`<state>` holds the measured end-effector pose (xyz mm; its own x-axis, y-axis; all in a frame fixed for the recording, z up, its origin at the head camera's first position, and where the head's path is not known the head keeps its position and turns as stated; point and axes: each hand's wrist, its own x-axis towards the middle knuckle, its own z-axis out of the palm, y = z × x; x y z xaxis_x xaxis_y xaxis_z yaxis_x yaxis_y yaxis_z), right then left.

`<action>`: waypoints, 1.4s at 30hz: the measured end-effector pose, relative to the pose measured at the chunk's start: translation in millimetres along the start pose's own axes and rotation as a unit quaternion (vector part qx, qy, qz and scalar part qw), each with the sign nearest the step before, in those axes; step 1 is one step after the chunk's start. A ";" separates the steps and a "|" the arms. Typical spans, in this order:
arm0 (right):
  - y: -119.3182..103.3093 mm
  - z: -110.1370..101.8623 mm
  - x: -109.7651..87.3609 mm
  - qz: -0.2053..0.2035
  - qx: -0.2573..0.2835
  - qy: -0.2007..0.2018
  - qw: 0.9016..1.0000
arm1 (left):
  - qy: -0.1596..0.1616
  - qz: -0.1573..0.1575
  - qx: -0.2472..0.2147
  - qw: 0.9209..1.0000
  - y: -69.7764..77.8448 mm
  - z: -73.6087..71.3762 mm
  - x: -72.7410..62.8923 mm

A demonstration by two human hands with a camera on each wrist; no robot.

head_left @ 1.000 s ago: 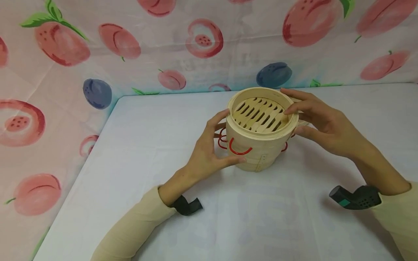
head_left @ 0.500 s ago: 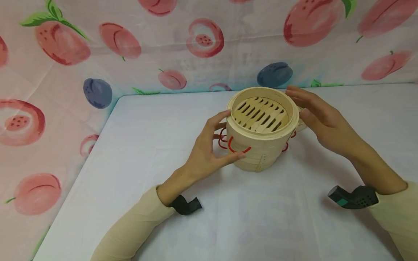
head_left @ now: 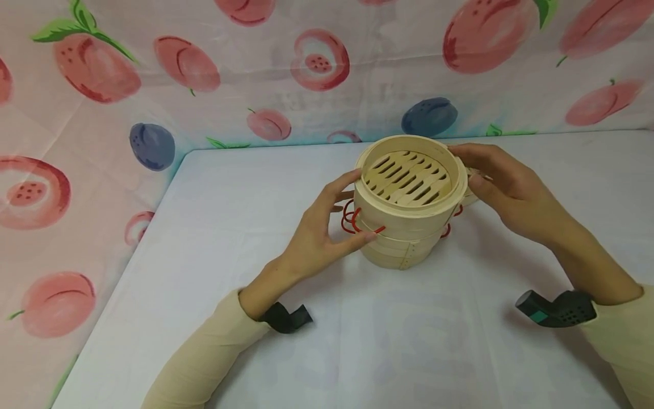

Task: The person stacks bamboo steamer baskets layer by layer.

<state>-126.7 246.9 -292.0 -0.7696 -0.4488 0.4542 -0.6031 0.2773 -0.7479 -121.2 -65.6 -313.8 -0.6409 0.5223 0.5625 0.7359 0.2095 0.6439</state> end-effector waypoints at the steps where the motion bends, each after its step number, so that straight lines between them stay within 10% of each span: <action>1: -0.1 -0.5 -0.4 -0.002 0.005 0.003 1.000 | 0.000 0.002 0.004 1.000 0.1 -0.7 0.3; 13: -0.2 -2.3 1.1 -0.009 0.099 0.036 0.994 | -0.002 0.016 0.026 1.000 3.5 -7.4 3.8; 22: 0.2 -3.9 -0.9 -0.002 0.023 -0.006 1.000 | -0.003 0.024 0.025 0.999 4.3 -8.1 4.3; 29: -0.7 -6.1 -1.5 -0.009 0.080 0.001 0.997 | 0.016 0.034 0.026 0.999 4.7 -7.1 3.6; 42: -4.8 -9.7 -2.0 0.001 -0.073 0.010 0.997 | 0.090 0.083 0.038 0.992 3.0 -4.7 3.4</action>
<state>-124.3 254.7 -284.6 -0.7741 -0.4309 0.4638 -0.6246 0.3998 -0.6709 -122.2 -67.1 -307.4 -0.5337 0.3993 0.7454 0.8441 0.1978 0.4984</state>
